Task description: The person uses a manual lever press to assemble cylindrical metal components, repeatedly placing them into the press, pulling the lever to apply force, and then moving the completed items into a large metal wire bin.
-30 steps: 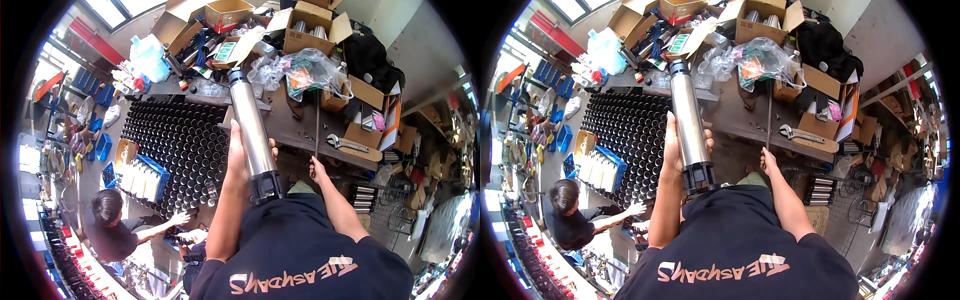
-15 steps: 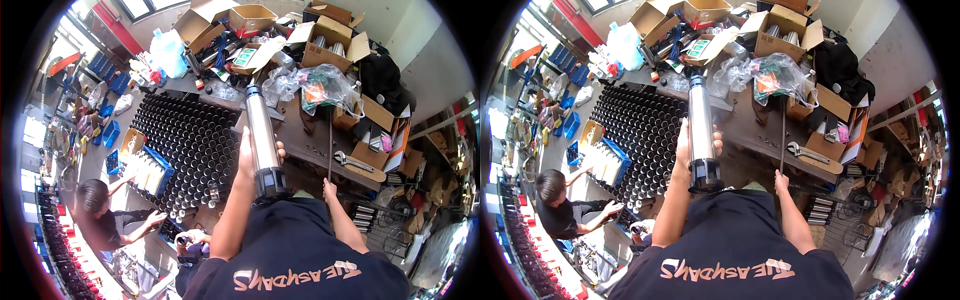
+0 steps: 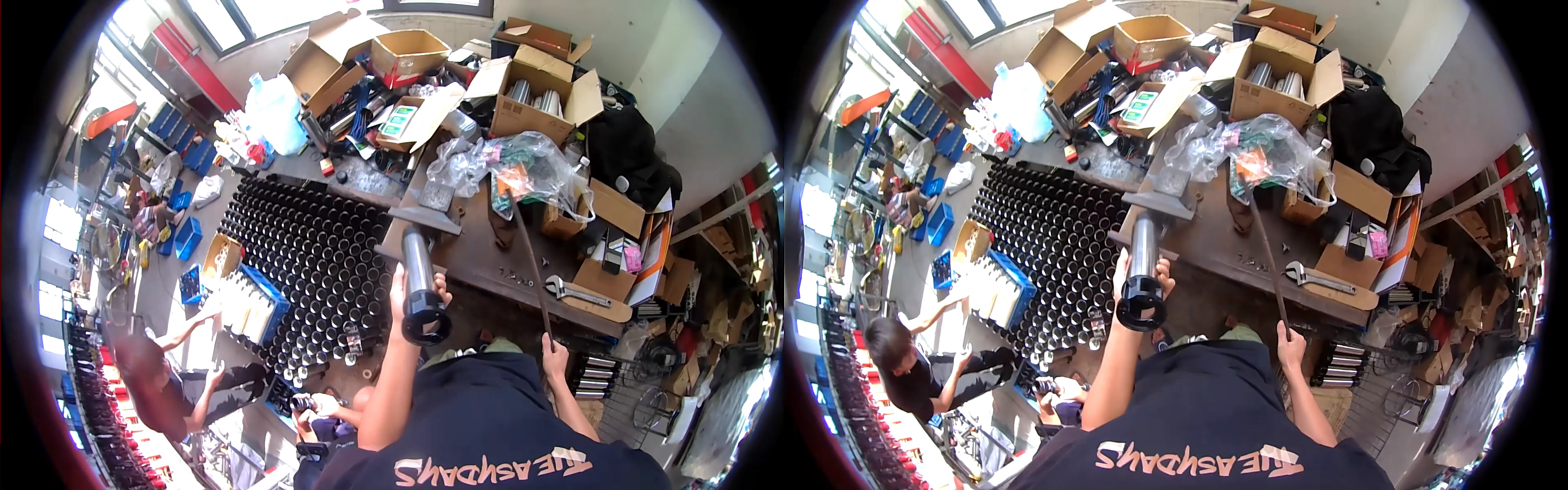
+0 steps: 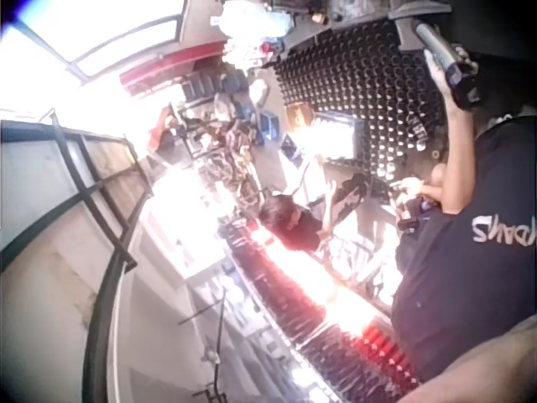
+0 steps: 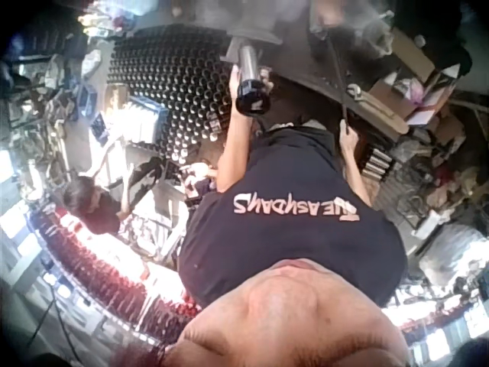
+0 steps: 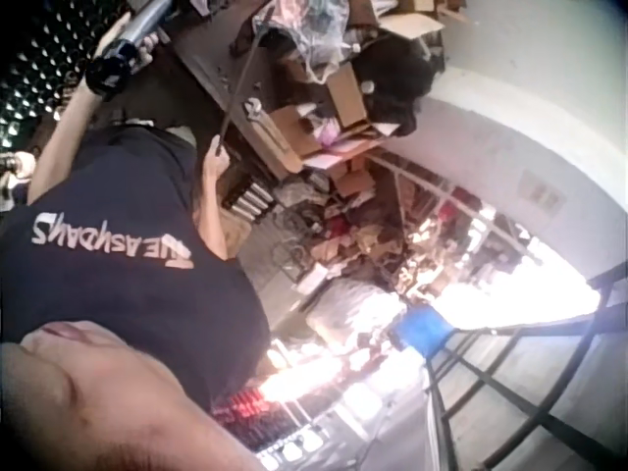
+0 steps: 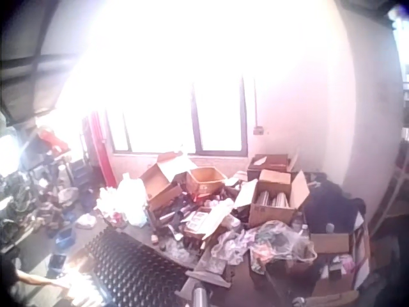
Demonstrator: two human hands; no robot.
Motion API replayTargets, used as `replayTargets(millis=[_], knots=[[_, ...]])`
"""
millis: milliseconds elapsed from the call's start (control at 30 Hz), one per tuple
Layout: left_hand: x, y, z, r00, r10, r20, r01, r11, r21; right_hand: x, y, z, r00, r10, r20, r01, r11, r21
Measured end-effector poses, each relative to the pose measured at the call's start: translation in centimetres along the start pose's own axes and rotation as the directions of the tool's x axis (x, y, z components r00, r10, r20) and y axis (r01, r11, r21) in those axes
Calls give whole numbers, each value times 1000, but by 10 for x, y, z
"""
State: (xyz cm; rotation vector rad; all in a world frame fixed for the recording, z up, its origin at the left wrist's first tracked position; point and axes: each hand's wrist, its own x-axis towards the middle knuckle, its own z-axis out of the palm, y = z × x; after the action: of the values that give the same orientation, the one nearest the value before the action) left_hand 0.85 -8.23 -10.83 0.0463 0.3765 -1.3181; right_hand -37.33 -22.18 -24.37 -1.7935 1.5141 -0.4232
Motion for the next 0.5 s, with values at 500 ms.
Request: replayTargets(millis=[500], knots=[[106,82,74,917,370,-148,-384,920,-79,181,-149,-76,739,-580,343,607,794,35]])
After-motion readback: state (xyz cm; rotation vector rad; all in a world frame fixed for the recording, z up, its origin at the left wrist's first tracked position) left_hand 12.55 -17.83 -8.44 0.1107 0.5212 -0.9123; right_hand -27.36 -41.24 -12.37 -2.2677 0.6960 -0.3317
